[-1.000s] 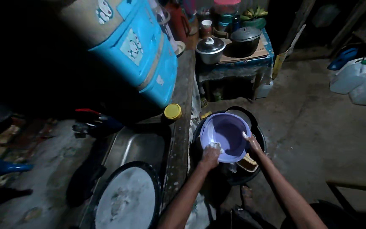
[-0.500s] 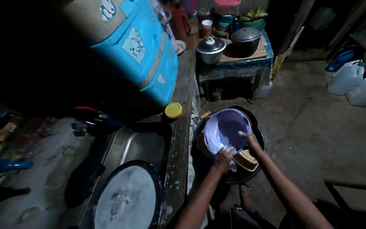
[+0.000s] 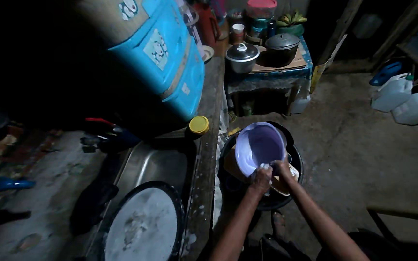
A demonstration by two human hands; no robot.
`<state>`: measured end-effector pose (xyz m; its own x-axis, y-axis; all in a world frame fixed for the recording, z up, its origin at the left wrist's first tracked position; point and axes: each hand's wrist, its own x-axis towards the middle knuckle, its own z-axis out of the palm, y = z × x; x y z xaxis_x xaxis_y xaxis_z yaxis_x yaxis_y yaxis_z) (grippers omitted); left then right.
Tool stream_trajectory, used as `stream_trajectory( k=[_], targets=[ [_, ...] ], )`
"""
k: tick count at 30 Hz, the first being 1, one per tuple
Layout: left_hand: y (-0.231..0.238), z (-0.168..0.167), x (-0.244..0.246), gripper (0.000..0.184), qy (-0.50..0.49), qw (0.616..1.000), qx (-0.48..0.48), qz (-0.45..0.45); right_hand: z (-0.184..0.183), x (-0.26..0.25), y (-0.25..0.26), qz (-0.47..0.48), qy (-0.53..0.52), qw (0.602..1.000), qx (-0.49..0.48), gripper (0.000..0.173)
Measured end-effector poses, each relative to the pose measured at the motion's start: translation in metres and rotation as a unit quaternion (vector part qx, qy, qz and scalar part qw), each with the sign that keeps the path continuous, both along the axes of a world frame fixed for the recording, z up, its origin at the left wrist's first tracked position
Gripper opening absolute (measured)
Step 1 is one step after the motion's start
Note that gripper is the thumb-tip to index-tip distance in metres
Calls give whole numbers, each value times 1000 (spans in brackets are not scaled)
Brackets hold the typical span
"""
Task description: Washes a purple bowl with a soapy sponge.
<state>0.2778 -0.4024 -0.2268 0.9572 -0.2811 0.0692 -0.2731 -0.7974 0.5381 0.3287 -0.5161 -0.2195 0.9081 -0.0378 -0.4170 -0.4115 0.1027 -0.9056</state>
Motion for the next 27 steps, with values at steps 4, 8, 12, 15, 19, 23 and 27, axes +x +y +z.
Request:
stream_trajectory(
  k=[4,8,12,15,19,23,27],
  targets=[
    [6,-3,-8,40,94,995,10,-10,12,8,-4,61,27,997,-43,82],
    [71,-48,-10,35,-83,987,59,-126,40,28,-42,165,86,981,-55,69],
    [46,-26,8,26,-99,990,38,-96,21,13,-19,35,80,996,17,72],
    [-5,10,9,27,32,999,18,22,7,-7,16,-43,52,995,76,84],
    [9,-9,0,28,-69,997,-7,-37,21,9,1,-16,149,988,21,64],
    [71,-33,7,29,-147,974,49,-168,36,26,-34,24,185,982,19,56],
    [47,-12,16,22,-116,986,41,-111,17,12,-2,-19,82,996,41,83]
  ],
)
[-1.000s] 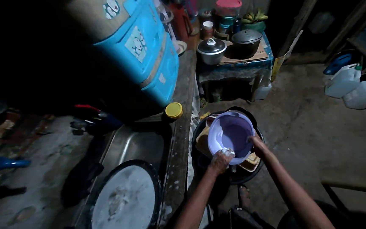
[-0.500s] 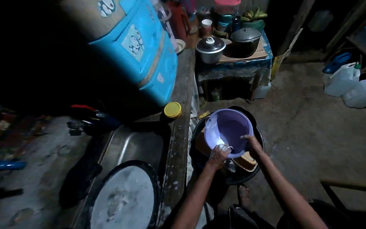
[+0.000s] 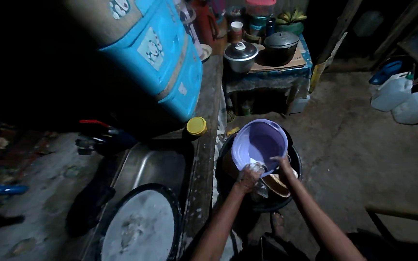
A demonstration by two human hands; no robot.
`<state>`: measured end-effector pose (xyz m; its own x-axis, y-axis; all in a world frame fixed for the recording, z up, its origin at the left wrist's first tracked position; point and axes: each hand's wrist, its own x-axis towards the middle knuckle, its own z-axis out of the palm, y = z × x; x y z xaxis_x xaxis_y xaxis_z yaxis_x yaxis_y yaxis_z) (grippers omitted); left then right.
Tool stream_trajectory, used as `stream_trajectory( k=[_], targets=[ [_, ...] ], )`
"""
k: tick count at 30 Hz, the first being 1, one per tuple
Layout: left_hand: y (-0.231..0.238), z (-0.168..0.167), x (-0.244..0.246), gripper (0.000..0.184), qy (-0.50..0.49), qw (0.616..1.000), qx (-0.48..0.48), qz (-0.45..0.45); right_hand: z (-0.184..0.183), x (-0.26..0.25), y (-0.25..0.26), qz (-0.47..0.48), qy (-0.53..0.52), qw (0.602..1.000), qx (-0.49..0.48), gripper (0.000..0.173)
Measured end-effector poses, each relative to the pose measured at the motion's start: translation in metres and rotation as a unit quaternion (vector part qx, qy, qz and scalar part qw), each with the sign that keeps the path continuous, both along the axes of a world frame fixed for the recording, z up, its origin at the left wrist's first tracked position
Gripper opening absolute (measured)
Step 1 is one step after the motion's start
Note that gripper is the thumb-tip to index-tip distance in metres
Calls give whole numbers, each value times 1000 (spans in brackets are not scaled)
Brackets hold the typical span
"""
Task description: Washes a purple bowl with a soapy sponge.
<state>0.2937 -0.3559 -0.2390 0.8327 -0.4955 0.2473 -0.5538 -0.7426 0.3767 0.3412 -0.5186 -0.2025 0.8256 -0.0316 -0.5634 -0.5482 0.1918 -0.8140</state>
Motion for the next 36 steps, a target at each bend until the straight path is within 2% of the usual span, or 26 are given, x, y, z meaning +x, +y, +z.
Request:
stream_trajectory(
  k=[1,3,5,6,8,10,11,13,15,17,18,20,21,24,27,29,31,33,34,36],
  targets=[
    [-16,8,0,20,19,999,-10,38,-10,-5,15,-18,-34,999,20,93],
    [-34,16,0,25,43,994,-52,81,-17,-6,27,-38,-60,996,53,95],
    [-21,22,3,32,135,984,-108,41,-13,2,15,-3,-31,999,24,92],
    [-8,27,5,35,203,973,-107,13,-11,4,4,24,-13,1000,8,89],
    [20,42,13,39,335,942,-19,-18,-2,6,-12,55,5,998,-3,85],
    [33,56,24,37,403,904,146,-3,-4,1,-19,76,-1,997,0,84],
    [32,60,29,36,410,891,194,28,-8,-3,-20,84,-8,996,3,83],
    [24,63,39,38,367,899,203,129,-10,-11,-18,102,-11,994,21,80],
    [19,54,58,44,291,923,149,205,-1,-19,-13,120,0,992,27,71],
    [16,37,72,45,226,951,-18,208,11,-27,-7,132,12,991,32,62],
    [9,31,74,48,220,948,-125,194,15,-28,-5,136,16,990,35,61],
    [-12,26,69,49,260,905,-308,138,18,-27,-5,141,12,989,34,59],
    [-22,26,63,47,278,889,-349,106,15,-24,-7,142,4,989,37,62],
    [-38,28,51,42,278,881,-374,78,1,-12,-13,155,-27,987,43,64],
    [-46,24,68,44,148,873,-434,164,15,-16,-5,154,2,988,31,56],
    [-48,20,87,41,39,836,-485,252,23,-23,4,142,27,989,31,55],
    [-45,13,102,39,-65,780,-511,356,27,-30,10,129,28,991,38,61],
    [-41,8,105,41,-118,737,-512,426,27,-34,15,125,24,991,37,60],
    [-42,7,102,40,-115,738,-508,428,28,-36,16,132,30,990,32,60],
    [-50,4,88,35,-66,790,-488,366,22,-38,15,132,37,990,26,61]
  ],
)
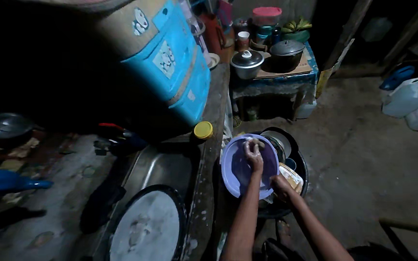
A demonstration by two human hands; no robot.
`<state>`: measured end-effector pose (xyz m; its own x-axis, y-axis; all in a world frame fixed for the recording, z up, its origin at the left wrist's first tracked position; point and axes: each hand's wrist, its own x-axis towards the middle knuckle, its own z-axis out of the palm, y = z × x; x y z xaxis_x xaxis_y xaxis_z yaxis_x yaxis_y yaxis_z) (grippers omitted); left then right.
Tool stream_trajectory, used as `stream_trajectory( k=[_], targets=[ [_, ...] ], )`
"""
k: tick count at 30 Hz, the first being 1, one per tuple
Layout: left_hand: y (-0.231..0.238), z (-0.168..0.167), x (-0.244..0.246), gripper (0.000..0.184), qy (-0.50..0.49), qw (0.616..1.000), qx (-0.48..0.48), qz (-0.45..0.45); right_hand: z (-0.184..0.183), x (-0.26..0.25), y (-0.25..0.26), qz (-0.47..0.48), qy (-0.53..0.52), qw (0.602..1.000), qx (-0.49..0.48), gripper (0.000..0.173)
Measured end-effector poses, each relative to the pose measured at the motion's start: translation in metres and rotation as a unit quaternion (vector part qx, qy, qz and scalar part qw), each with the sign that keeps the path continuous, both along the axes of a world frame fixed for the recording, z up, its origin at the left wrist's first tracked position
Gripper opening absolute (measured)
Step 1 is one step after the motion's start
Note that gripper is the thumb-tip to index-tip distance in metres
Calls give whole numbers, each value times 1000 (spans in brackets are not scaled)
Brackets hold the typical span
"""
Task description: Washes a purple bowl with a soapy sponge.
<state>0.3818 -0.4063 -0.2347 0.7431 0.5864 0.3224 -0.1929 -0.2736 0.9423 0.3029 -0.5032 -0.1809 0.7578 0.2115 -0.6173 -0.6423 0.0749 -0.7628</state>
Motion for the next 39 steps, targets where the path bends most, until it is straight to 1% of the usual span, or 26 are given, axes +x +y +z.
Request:
stream_trajectory(
  k=[2,4,6,8,10,13,16,17,18,19,21,22,23,25,26,27,28,29,30,31,33,34,36,37,38,39],
  targets=[
    [-8,5,-10,30,14,990,89,-105,-2,4,-1,0,-4,1000,1,57],
    [0,16,-13,31,39,973,182,-135,1,5,1,-2,7,1000,-1,59],
    [17,32,-7,31,79,964,238,-85,8,3,3,-1,7,1000,-7,65],
    [32,42,-1,31,103,963,247,-24,6,0,3,-25,-3,1000,-4,71],
    [42,45,-3,30,107,961,254,6,2,-6,1,-38,-17,999,-1,78],
    [44,41,-12,27,86,947,310,-10,-2,-12,-3,-43,-25,999,-2,86],
    [52,24,-9,25,13,917,397,-49,-6,-19,-7,-51,-22,998,-11,89],
    [57,20,-6,26,3,905,422,-58,-9,-21,-7,-59,-26,998,-16,88],
    [59,21,-5,27,18,899,433,-68,-12,-24,-7,-63,-39,997,-12,93],
    [59,25,-5,30,57,902,422,-75,-18,-26,-8,-57,-60,997,-5,100],
    [49,40,-8,34,146,920,354,-84,-24,-27,-8,-38,-83,996,-1,109],
    [42,47,-11,36,152,931,314,-102,-24,-29,-6,-37,-76,996,-9,107],
    [35,50,-12,36,133,939,287,-138,-22,-31,-5,-34,-61,997,-19,100],
    [26,47,-15,35,87,924,304,-216,-21,-35,-4,-17,-31,999,-35,86],
    [25,43,-17,34,70,914,329,-226,-21,-37,-5,-16,-21,999,-39,83],
    [28,40,-18,33,64,911,350,-210,-18,-36,-6,-21,-15,999,-41,81],
    [34,37,-18,32,61,915,359,-173,-15,-34,-6,-34,-14,998,-41,78],
    [41,32,-18,30,56,925,358,-117,-14,-33,-7,-48,-15,998,-39,78],
    [49,32,-19,30,69,936,339,-66,-13,-31,-8,-60,-18,997,-36,81],
    [57,34,-21,30,102,945,309,-30,-12,-29,-11,-66,-24,997,-30,83],
    [64,37,-24,30,163,951,263,-2,-16,-25,-17,-48,-50,997,-27,89],
    [63,35,-26,30,162,951,262,-9,-18,-24,-19,-31,-59,997,-23,92],
    [54,28,-28,30,103,952,280,-68,-18,-21,-19,-8,-66,997,-26,88],
    [47,22,-30,29,64,946,294,-121,-15,-20,-18,11,-63,998,-29,86],
    [39,21,-35,27,46,933,303,-188,-13,-19,-17,24,-57,998,-33,82],
    [33,24,-40,26,42,916,305,-257,-13,-18,-16,29,-53,998,-32,84]
  ],
)
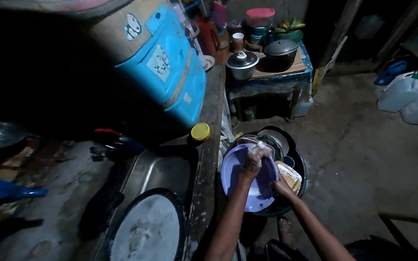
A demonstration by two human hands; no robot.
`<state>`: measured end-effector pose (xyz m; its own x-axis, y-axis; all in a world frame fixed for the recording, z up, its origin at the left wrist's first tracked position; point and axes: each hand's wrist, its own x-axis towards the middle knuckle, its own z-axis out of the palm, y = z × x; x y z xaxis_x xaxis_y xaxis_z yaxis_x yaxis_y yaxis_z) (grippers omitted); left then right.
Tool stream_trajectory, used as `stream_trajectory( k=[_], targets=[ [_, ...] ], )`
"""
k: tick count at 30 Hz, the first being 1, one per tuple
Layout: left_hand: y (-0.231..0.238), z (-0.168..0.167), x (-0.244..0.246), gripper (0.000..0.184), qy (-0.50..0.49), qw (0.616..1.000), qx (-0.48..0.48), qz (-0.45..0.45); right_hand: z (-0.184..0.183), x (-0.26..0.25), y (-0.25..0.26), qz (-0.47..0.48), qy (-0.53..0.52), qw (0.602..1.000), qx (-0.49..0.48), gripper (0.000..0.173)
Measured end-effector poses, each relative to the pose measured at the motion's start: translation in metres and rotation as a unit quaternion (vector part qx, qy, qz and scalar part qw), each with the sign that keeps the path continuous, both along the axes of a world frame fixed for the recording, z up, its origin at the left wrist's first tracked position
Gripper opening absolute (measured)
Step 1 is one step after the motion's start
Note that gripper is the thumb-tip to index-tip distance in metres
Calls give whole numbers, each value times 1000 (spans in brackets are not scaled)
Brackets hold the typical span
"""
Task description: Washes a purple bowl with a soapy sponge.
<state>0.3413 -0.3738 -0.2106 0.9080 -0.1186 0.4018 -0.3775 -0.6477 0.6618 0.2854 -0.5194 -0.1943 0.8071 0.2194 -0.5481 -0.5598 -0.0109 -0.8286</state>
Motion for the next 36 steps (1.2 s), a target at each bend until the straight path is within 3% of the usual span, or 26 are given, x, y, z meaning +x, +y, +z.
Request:
stream_trajectory(
  k=[2,3,6,8,10,12,16,18,20,23,27,29,32,34,36],
  targets=[
    [-3,8,0,25,7,996,26,-86,1,3,-2,-4,2,1000,6,84],
    [2,13,3,25,15,995,47,-86,3,4,-2,-5,8,1000,3,83],
    [16,2,20,25,-39,995,87,27,10,4,-6,-9,21,1000,4,80],
    [4,-2,21,25,-42,997,26,64,3,7,-6,-8,3,1000,16,84],
    [-10,3,10,24,2,1000,1,-3,-1,9,-4,-17,-1,1000,22,84],
    [-12,-4,16,19,-98,989,103,-34,6,8,-3,-32,17,999,16,80],
    [17,-2,35,31,-109,971,161,143,15,11,-5,-59,19,998,14,73],
    [25,5,33,33,-48,956,155,243,15,14,-4,-75,-12,997,26,76],
    [28,14,29,34,20,949,128,288,4,11,0,-72,-51,995,44,84],
    [32,13,34,34,-34,970,85,226,-7,11,-12,-37,-70,993,82,85],
    [27,18,36,34,-101,993,60,-23,8,41,-37,79,-89,992,46,82],
    [20,23,38,29,-117,986,75,-89,24,53,-43,122,-84,989,4,72],
    [19,9,44,30,-169,980,99,-23,31,54,-39,119,-63,990,-34,60],
    [12,0,42,29,-213,972,62,79,28,50,-34,96,-54,993,-30,60],
    [-1,-6,34,24,-220,968,38,116,21,43,-26,74,-54,995,-34,59]
  ],
)
